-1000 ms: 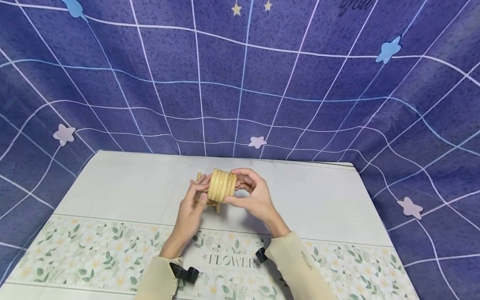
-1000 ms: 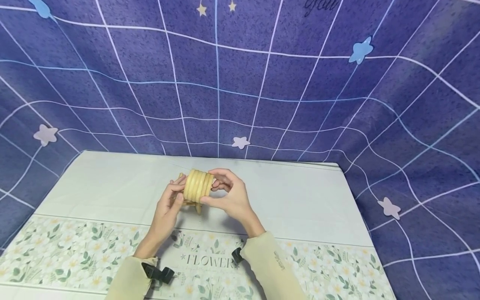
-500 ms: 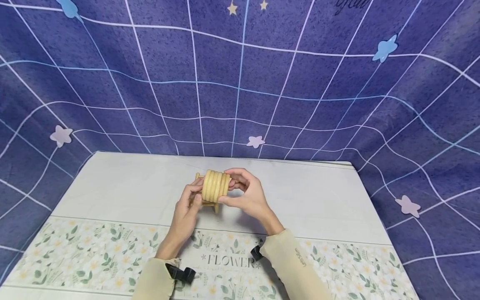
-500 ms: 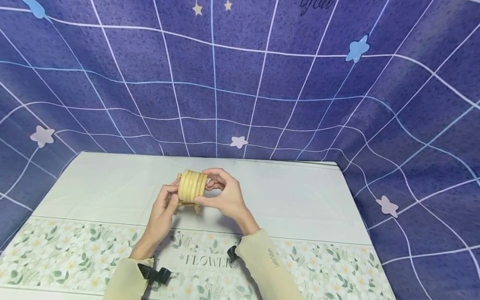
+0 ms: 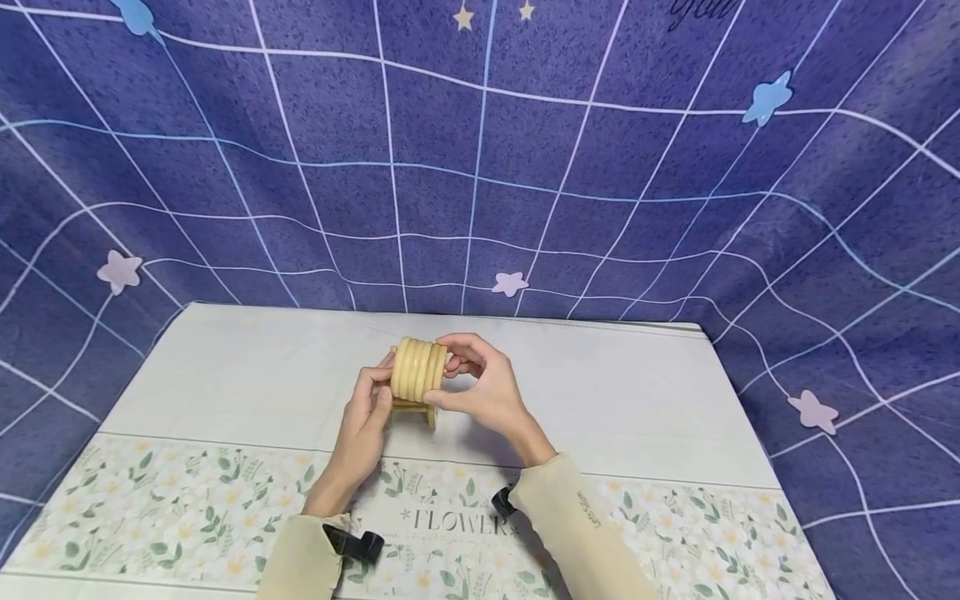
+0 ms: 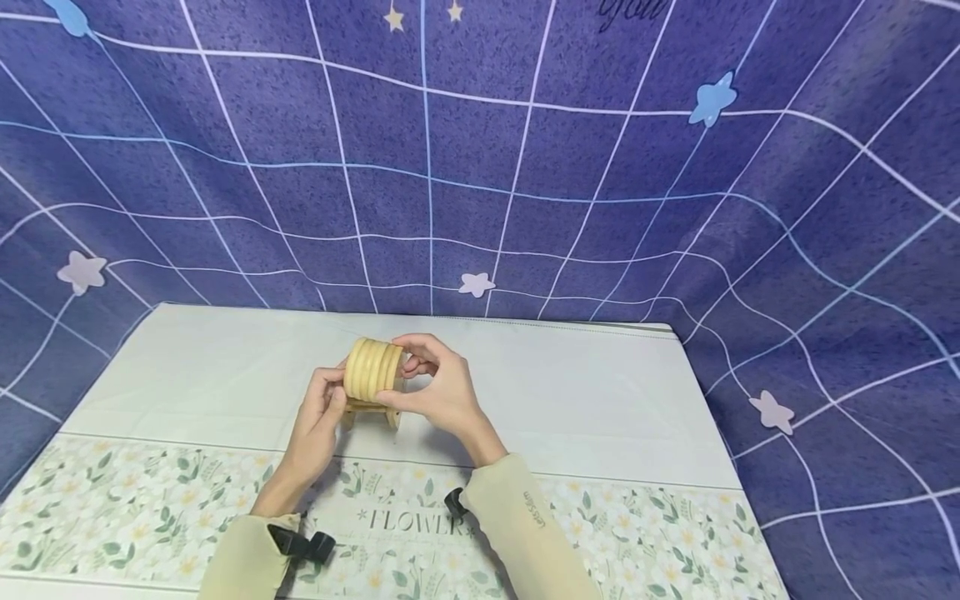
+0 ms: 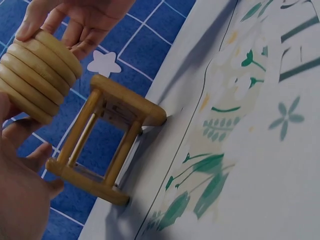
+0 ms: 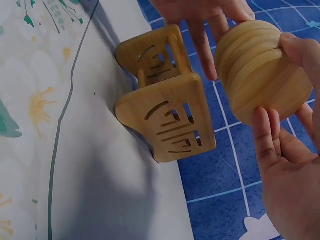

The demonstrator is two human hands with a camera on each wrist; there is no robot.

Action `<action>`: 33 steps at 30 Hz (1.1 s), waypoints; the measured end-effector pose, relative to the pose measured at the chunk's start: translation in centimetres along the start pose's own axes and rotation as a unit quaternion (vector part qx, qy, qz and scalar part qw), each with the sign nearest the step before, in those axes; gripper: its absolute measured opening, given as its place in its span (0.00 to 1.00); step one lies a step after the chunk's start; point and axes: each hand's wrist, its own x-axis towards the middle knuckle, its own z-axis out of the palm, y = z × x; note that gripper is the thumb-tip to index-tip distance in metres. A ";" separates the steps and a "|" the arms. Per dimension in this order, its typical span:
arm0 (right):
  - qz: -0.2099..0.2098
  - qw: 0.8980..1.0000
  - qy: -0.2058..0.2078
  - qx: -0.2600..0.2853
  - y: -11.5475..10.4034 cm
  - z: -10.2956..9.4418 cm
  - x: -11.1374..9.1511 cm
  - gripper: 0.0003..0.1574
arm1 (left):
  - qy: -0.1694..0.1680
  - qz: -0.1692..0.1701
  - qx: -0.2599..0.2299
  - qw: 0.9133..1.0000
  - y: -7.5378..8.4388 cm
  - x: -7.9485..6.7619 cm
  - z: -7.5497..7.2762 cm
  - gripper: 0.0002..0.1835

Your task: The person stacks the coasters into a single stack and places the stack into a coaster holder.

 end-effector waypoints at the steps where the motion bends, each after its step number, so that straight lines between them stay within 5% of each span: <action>1: 0.001 1.000 0.000 -0.002 0.0 0.1 0.0 0.45 | 0.000 -0.001 0.000 1.000 0.0 0.0 0.0 0.15; 33: 0.003 0.998 -0.018 -0.054 1.1 1.6 1.0 0.45 | 0.007 -0.033 -0.032 0.999 -1.4 -0.5 -0.8 0.15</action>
